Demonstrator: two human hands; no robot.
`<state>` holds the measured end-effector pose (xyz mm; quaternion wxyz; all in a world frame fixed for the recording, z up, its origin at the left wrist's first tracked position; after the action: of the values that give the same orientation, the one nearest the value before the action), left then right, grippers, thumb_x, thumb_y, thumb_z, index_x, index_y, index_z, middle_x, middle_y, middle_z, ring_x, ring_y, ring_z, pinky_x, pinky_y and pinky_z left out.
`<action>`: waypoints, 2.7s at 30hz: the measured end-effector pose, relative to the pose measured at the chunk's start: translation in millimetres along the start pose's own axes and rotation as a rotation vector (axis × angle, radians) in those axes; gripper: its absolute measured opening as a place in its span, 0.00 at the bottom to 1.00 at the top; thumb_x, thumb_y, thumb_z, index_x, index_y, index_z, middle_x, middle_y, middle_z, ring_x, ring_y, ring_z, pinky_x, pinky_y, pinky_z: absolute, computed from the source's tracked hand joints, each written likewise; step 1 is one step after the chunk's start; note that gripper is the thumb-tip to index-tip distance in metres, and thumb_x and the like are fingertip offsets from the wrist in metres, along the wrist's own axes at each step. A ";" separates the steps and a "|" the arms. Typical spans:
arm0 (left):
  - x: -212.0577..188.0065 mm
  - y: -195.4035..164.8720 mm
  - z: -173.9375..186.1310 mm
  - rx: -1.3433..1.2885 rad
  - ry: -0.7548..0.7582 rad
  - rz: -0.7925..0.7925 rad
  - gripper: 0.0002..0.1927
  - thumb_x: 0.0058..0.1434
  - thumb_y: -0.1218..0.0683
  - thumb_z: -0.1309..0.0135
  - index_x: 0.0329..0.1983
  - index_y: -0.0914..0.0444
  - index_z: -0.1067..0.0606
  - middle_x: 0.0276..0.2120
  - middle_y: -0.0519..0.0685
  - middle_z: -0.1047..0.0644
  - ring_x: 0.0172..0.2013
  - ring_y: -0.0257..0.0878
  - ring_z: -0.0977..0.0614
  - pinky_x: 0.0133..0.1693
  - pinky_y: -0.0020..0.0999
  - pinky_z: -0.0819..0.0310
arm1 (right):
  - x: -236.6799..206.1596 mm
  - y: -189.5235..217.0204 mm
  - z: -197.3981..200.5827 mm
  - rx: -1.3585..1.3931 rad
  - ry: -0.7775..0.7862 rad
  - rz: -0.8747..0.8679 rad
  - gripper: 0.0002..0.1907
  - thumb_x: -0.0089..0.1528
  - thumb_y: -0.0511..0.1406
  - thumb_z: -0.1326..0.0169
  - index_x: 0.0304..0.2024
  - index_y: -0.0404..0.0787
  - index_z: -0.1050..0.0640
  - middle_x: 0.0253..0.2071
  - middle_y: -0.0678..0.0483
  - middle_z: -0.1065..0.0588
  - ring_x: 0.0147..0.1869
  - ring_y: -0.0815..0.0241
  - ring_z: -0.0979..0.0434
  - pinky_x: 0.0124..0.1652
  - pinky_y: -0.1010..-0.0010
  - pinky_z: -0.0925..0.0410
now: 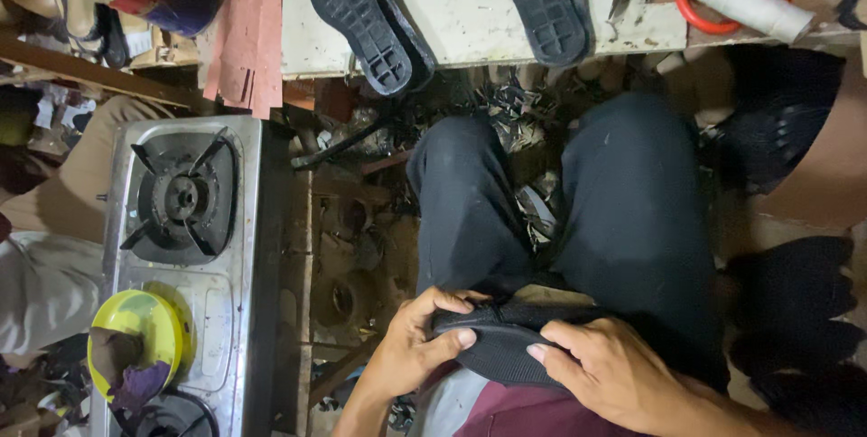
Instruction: The person sits on the floor holding a black fabric shoe upper, heats it over a gas stove burner, then presses a rubber sole onto the heated shoe and trims the edge with a knife. They repeat the heating and pressing on a second shoe and place the finished pairs on a wooden rack.
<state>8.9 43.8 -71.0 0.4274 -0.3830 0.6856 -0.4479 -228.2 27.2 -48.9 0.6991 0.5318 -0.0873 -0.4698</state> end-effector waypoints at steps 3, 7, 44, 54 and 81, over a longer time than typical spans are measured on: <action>-2.4 1.9 -0.4 0.078 -0.005 0.008 0.13 0.60 0.59 0.38 0.46 0.68 0.24 0.49 0.57 0.20 0.52 0.46 0.20 0.57 0.39 0.28 | 0.3 3.6 -3.5 -0.022 0.003 0.028 0.11 0.62 0.42 0.44 0.32 0.42 0.23 0.16 0.46 0.25 0.18 0.49 0.21 0.22 0.59 0.32; -4.0 4.0 -2.5 0.229 -0.001 -0.068 0.14 0.59 0.58 0.38 0.46 0.68 0.23 0.47 0.56 0.20 0.51 0.46 0.19 0.57 0.39 0.28 | 4.9 7.0 -9.7 -0.098 0.053 -0.006 0.11 0.61 0.43 0.45 0.32 0.43 0.21 0.18 0.45 0.26 0.19 0.45 0.22 0.23 0.56 0.33; 35.5 1.4 -54.2 0.259 -0.292 -0.376 0.20 0.63 0.60 0.43 0.58 0.71 0.27 0.48 0.58 0.23 0.49 0.46 0.21 0.52 0.37 0.30 | 11.1 -55.2 96.3 0.843 -0.466 0.135 0.38 0.52 0.21 0.40 0.65 0.31 0.32 0.52 0.47 0.25 0.53 0.61 0.22 0.52 0.68 0.28; 63.4 -50.5 -52.6 0.701 -0.134 -0.191 0.17 0.61 0.58 0.35 0.53 0.65 0.21 0.44 0.55 0.18 0.41 0.48 0.16 0.43 0.35 0.23 | 49.0 -96.3 69.7 0.998 -0.418 0.108 0.22 0.56 0.20 0.42 0.54 0.30 0.25 0.47 0.49 0.22 0.50 0.61 0.21 0.51 0.68 0.27; 155.4 -74.9 -40.0 0.582 -0.154 -0.430 0.21 0.58 0.54 0.32 0.50 0.67 0.25 0.55 0.58 0.23 0.55 0.53 0.21 0.54 0.43 0.26 | 52.3 -63.0 75.1 0.542 -0.670 -0.064 0.22 0.54 0.24 0.36 0.51 0.30 0.22 0.45 0.49 0.22 0.46 0.64 0.19 0.41 0.76 0.24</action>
<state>-70.7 -108.7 -28.9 0.4651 -0.4134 0.3993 -0.6733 -282.0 -61.2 -89.1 0.4524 0.5166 -0.4132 -0.5981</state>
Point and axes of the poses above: each hand's wrist, its own x-axis towards the middle knuckle, its own z-axis out of the back of the hand, y = z × x, the point moved 4 cm from there along x, towards the middle knuckle
